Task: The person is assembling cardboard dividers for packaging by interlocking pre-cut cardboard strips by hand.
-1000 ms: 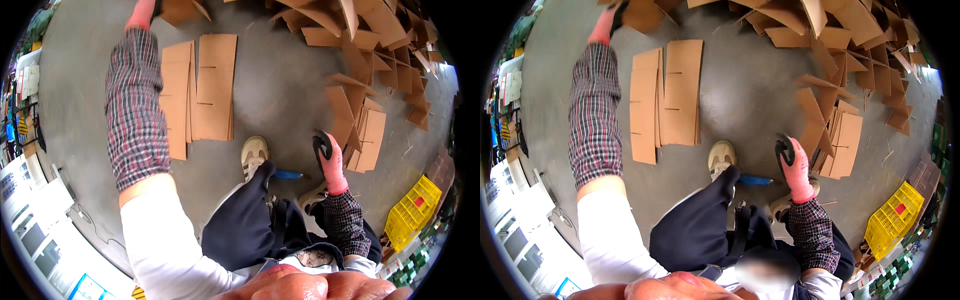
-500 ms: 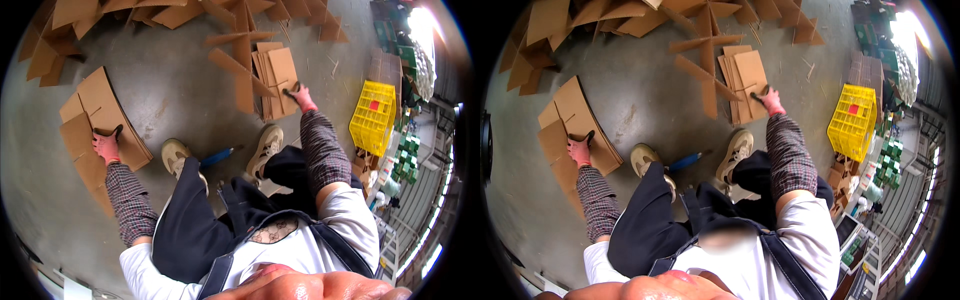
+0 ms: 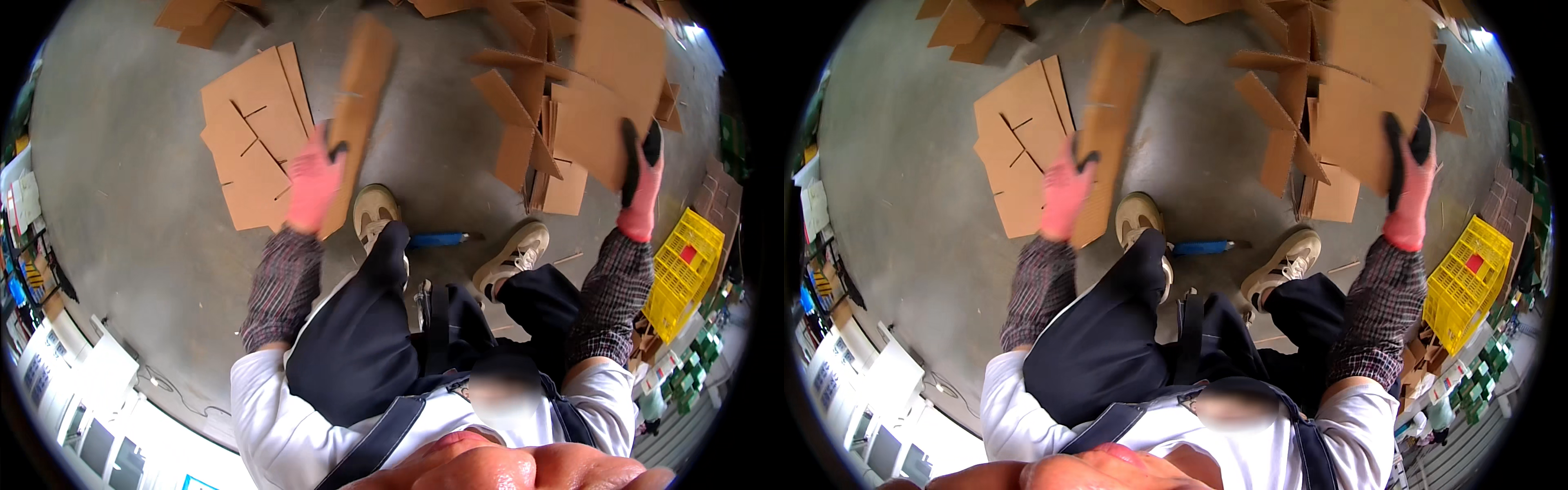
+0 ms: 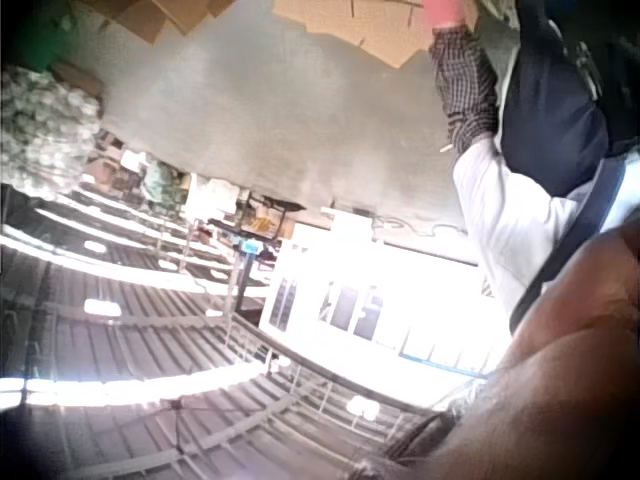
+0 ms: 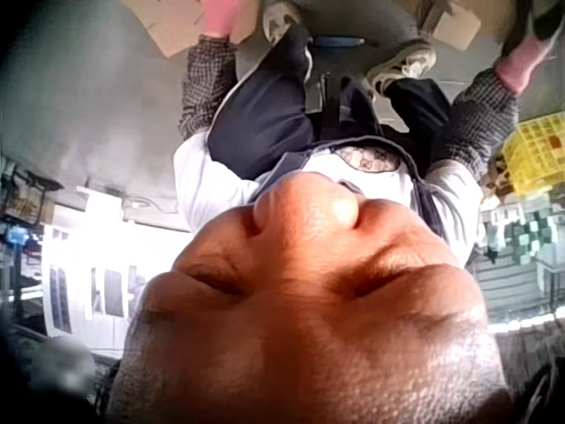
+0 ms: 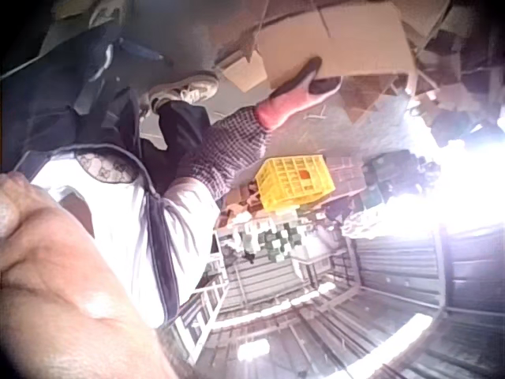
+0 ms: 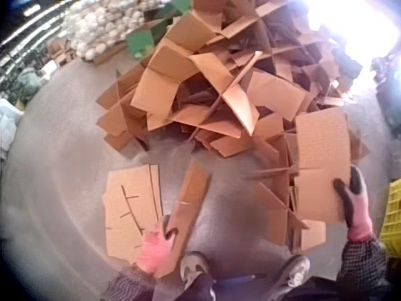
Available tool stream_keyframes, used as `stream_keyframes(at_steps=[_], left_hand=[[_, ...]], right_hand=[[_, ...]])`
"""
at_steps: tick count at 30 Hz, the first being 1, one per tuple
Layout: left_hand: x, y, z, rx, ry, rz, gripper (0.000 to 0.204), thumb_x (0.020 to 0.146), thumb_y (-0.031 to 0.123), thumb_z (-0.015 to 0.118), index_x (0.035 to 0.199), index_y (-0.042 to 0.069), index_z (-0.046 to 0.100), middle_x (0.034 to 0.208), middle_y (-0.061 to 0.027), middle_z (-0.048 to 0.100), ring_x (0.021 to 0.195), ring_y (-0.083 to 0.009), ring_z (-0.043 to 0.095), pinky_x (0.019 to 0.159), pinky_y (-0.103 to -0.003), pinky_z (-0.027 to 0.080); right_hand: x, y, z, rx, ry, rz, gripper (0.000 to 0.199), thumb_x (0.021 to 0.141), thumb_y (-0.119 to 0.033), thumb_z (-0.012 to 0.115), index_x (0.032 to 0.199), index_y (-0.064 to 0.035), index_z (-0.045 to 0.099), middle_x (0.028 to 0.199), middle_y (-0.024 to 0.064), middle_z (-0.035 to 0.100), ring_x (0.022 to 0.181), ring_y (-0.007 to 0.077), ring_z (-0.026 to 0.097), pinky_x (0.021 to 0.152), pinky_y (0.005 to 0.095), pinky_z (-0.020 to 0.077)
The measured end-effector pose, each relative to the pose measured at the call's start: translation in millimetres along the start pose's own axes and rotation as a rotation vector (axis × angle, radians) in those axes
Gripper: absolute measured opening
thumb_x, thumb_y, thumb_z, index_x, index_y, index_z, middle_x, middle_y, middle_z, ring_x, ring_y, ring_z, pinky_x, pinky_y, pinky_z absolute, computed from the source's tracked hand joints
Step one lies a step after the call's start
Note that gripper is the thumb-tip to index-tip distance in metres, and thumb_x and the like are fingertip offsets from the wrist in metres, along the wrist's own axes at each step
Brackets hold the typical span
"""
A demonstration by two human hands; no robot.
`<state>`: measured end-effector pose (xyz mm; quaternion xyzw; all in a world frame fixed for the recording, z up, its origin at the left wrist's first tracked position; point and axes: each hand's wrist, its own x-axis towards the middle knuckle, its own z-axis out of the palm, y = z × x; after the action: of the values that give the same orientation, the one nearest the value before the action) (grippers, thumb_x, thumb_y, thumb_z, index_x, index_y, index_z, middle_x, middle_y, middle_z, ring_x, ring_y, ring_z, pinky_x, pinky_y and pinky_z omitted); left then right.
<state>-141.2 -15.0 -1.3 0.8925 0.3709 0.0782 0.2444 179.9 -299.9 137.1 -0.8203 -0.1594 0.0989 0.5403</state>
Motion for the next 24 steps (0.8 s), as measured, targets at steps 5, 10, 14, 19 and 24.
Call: stream_keyframes(at_steps=[5, 10, 14, 19, 24], left_hand=[[9.1, 26.2, 60.5, 0.195, -0.195, 0.058, 0.051, 0.077, 0.023, 0.063, 0.122, 0.007, 0.045, 0.101, -0.0122, 0.059, 0.089, -0.0288, 0.058, 0.074, -0.038, 0.049], [14.7, 27.2, 65.9, 0.164, -0.202, 0.064, 0.05, 0.073, 0.014, 0.063, 0.12, 0.011, 0.048, 0.105, -0.0071, 0.057, 0.087, -0.0265, 0.059, 0.071, -0.036, 0.05], [-5.7, 28.5, 61.8, 0.176, -0.237, 0.089, 0.045, 0.071, 0.011, 0.062, 0.115, 0.011, 0.052, 0.104, -0.0055, 0.058, 0.087, -0.025, 0.059, 0.071, -0.035, 0.05], [-27.4, 1.4, 102.8, 0.133, -0.181, 0.169, 0.046, 0.069, 0.008, 0.062, 0.114, 0.012, 0.054, 0.108, -0.0061, 0.054, 0.09, -0.0274, 0.058, 0.073, -0.036, 0.051], [-12.0, 43.0, 64.8, 0.17, -0.324, 0.091, 0.066, 0.067, 0.01, 0.066, 0.128, 0.016, 0.042, 0.113, -0.0077, 0.053, 0.093, -0.027, 0.056, 0.075, -0.037, 0.05]], right_hand=[[-73.9, -6.0, 134.4, -0.564, -0.289, -0.567, 0.04, 0.067, -0.005, 0.067, 0.106, -0.0055, 0.057, 0.109, 0.0143, 0.058, 0.094, 0.0319, 0.059, 0.081, 0.039, 0.0495], [-91.6, 22.1, 194.3, -0.76, -0.518, -0.67, 0.039, 0.07, -0.009, 0.06, 0.109, -0.0132, 0.058, 0.108, 0.0059, 0.054, 0.093, 0.0237, 0.056, 0.073, 0.0356, 0.0495], [-97.3, 0.1, 184.3, -0.876, -0.684, -0.663, 0.04, 0.071, -0.011, 0.058, 0.11, -0.0151, 0.059, 0.104, 0.0062, 0.053, 0.091, 0.0235, 0.055, 0.071, 0.0342, 0.0498], [-112.9, -11.5, 192.6, -0.972, -0.849, -0.719, 0.037, 0.073, -0.01, 0.052, 0.108, -0.0162, 0.061, 0.105, 0.0053, 0.051, 0.091, 0.0239, 0.054, 0.07, 0.032, 0.0499], [-65.3, 49.5, 227.0, -0.856, -0.766, -0.494, 0.048, 0.082, -0.008, 0.045, 0.129, -0.0164, 0.044, 0.098, 0.0125, 0.057, 0.083, 0.0292, 0.059, 0.072, 0.0389, 0.0495]])
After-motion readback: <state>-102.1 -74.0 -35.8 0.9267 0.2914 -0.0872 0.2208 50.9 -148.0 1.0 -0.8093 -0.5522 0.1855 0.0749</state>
